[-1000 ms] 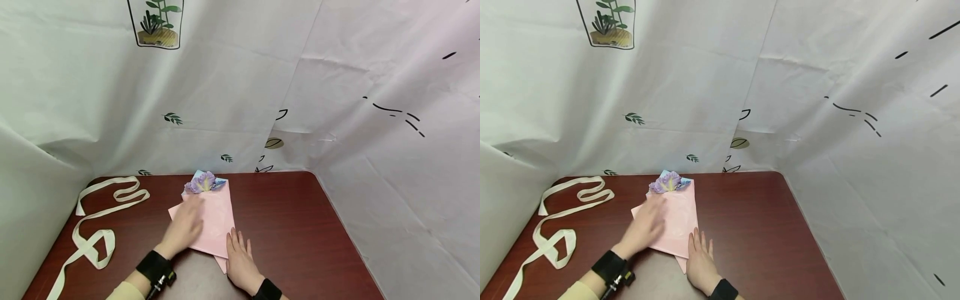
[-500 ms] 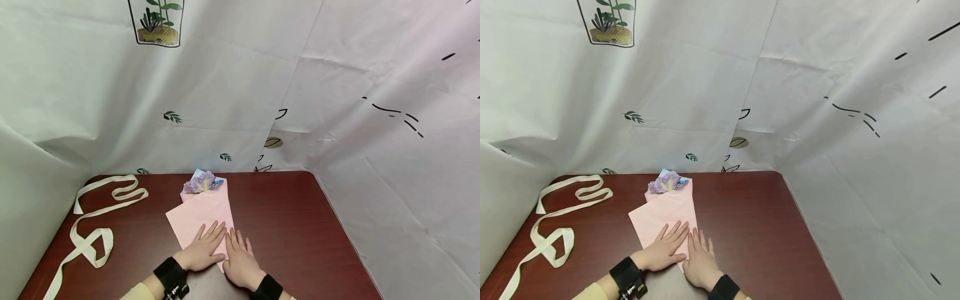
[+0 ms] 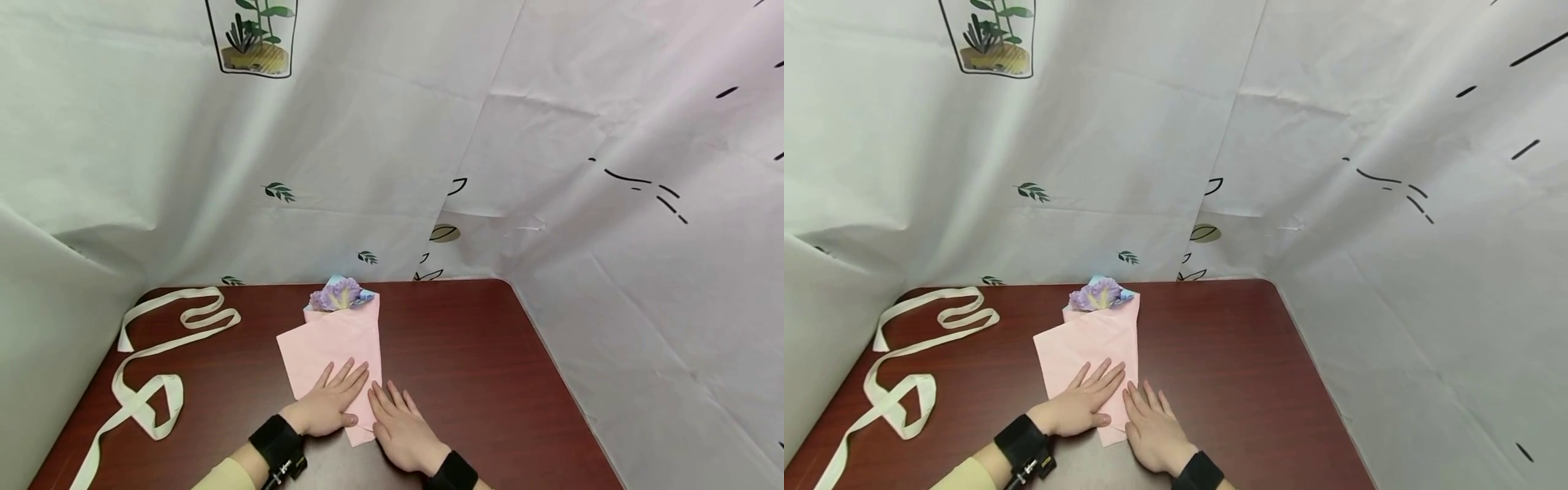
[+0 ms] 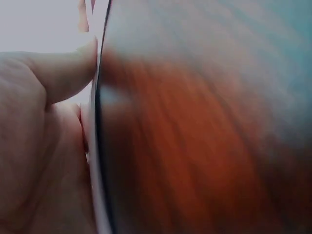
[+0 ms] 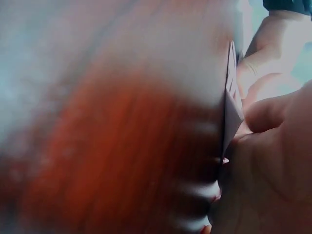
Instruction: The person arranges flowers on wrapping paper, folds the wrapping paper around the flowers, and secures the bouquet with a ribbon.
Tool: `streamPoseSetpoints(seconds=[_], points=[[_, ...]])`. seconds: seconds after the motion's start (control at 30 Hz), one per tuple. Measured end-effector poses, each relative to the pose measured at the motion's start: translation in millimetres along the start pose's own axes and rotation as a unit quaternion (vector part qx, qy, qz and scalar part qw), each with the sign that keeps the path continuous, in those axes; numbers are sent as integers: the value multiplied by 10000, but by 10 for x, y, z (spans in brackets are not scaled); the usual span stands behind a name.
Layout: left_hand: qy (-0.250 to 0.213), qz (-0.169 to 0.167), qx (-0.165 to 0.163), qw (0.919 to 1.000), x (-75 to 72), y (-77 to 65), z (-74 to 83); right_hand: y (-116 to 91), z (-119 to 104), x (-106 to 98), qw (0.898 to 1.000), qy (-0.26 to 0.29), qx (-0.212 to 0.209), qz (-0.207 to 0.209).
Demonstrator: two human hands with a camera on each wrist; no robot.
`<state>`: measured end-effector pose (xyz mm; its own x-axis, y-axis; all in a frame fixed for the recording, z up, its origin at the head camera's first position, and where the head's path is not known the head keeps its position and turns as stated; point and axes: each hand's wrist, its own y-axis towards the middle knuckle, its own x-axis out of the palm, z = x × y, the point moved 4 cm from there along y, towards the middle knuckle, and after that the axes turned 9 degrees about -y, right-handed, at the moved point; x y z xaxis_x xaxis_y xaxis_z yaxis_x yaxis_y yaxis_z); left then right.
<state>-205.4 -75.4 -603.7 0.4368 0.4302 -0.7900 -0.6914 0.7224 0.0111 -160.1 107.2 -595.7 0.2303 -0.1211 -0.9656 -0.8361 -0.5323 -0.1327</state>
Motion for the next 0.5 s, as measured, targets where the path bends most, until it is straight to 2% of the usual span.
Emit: streamPoseSetpoints(seconds=[0.17,0.3,0.4,0.5], points=[[477,54,336,9983,144,-17,111,-1,-29,-46,9992,-382,-25,-75],[-19,50,364,9993,242,-44,85,-2,-24,-126,9973,-665,67,-307],[-67,156,444,9989,288,-75,27,2,19,-153,9961,-772,-5,-433],[56,152,621,9979,290,-109,23,24,116,-158,9948,-863,-286,-454]])
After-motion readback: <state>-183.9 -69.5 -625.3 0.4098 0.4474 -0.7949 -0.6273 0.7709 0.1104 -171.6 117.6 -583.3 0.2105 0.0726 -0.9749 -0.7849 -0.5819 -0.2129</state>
